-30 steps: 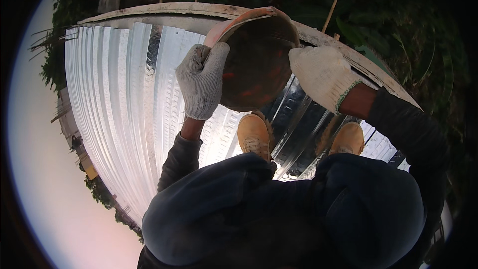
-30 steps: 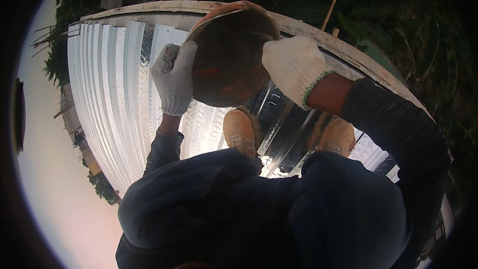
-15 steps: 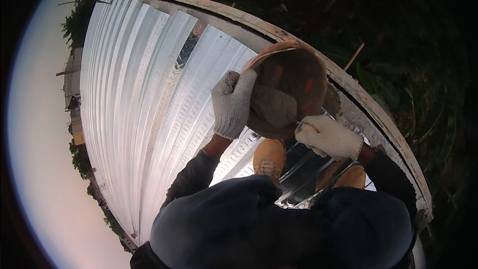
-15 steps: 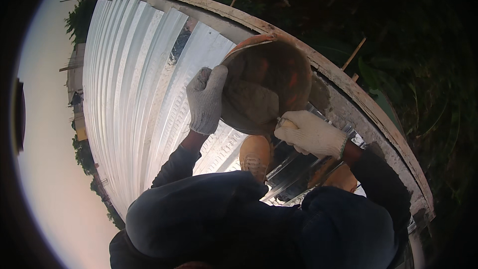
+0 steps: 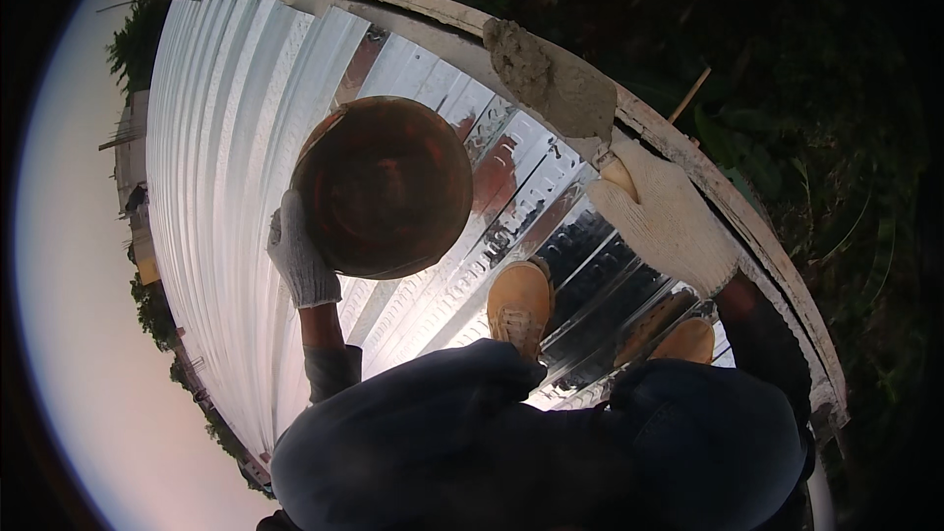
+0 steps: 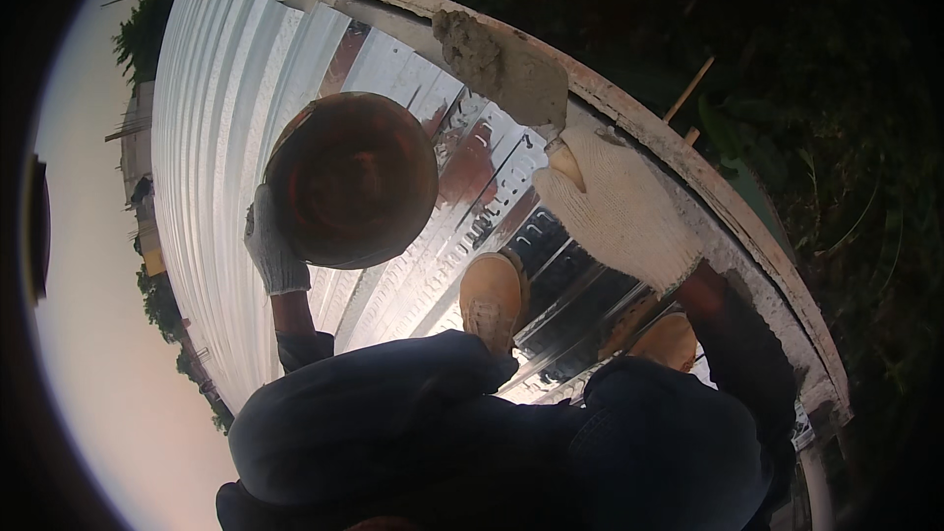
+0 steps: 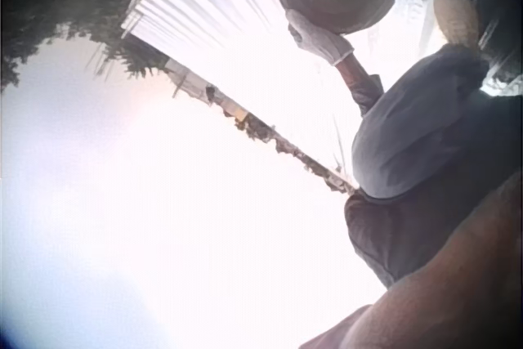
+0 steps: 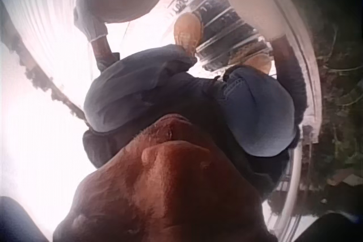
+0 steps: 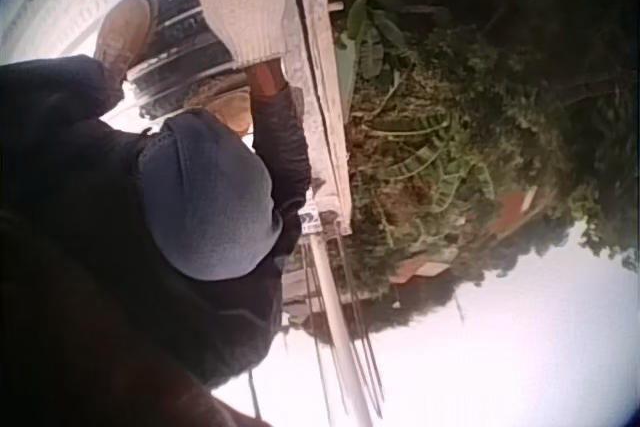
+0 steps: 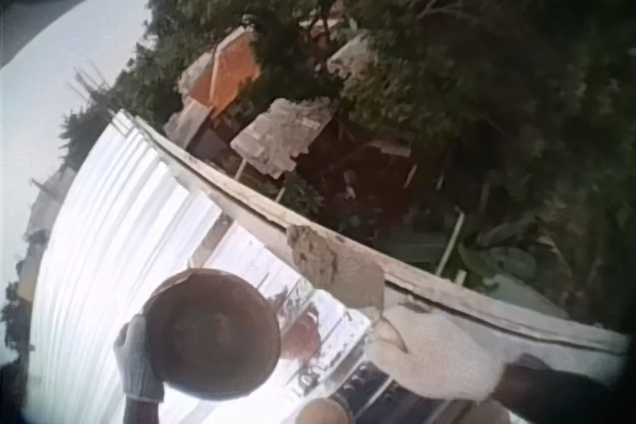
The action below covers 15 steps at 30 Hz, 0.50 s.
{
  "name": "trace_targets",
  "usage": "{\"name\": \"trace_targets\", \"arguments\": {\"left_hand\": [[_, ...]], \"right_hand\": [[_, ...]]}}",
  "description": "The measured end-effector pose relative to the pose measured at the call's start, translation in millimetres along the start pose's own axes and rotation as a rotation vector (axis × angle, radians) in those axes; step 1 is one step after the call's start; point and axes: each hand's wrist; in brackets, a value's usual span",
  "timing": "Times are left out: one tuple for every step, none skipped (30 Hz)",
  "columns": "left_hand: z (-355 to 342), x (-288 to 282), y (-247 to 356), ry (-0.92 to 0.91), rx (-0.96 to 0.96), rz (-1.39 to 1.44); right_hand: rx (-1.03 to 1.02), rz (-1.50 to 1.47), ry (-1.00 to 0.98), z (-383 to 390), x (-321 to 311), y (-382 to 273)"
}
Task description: The person scoops cement from a bucket using a trowel and applies it to a metal roof edge, smoothing it along the seam. The person repeatedly transfers material and spreads it along the roof perimeter.
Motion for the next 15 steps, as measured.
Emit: {"name": "trace_targets", "arguments": {"left_hand": [[3,-8,-1,0.002,0.010,-0.018],[5,-13,-3,0.020,0.002,-0.005],[5,-13,-7,0.029,-0.005,0.012],[5,-13,-10,0.039,-0.012,0.028],[6,-13,-16,0.039,-0.018,0.013],[10,-18,-19,0.048,-0.020,-0.009],[14,-23,-19,0.061,-0.019,-0.036],[18,-21,-19,0.080,-0.029,-0.023],[22,-15,-17,0.095,-0.037,-0.010],[26,-10,-17,0.111,-0.047,0.003],[33,-14,-18,0.124,-0.053,0.005],[37,-18,-20,0.137,-0.060,0.007],[39,-19,-21,0.143,-0.061,0.014],[43,-20,-23,0.142,-0.052,0.009],[44,-19,-22,0.136,-0.035,0.004]], "right_hand": [[-0.027,0.034,0.041,-14,2,-3],[-0.042,0.123,0.077,-33,9,1],[-0.052,0.213,0.121,-52,18,9],[-0.063,0.304,0.164,-70,27,16],[-0.061,0.378,0.146,-90,37,19],[-0.070,0.446,0.123,-109,48,19],[-0.085,0.511,0.098,-124,61,21],[-0.109,0.537,0.151,-132,71,27],[-0.132,0.562,0.206,-138,80,32],[-0.155,0.587,0.260,-143,85,39],[-0.186,0.550,0.272,-142,84,34],[-0.215,0.512,0.283,-140,77,31],[-0.241,0.475,0.303,-139,70,28],[-0.179,0.449,0.309,-139,71,28],[-0.162,0.440,0.275,-143,71,30]]}}
Point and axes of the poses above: each hand's wrist, its own z-axis away from the middle knuckle, its own x-axis out of the palm, y = z × x, and after that the axes turned 11 degrees about -y, right-handed
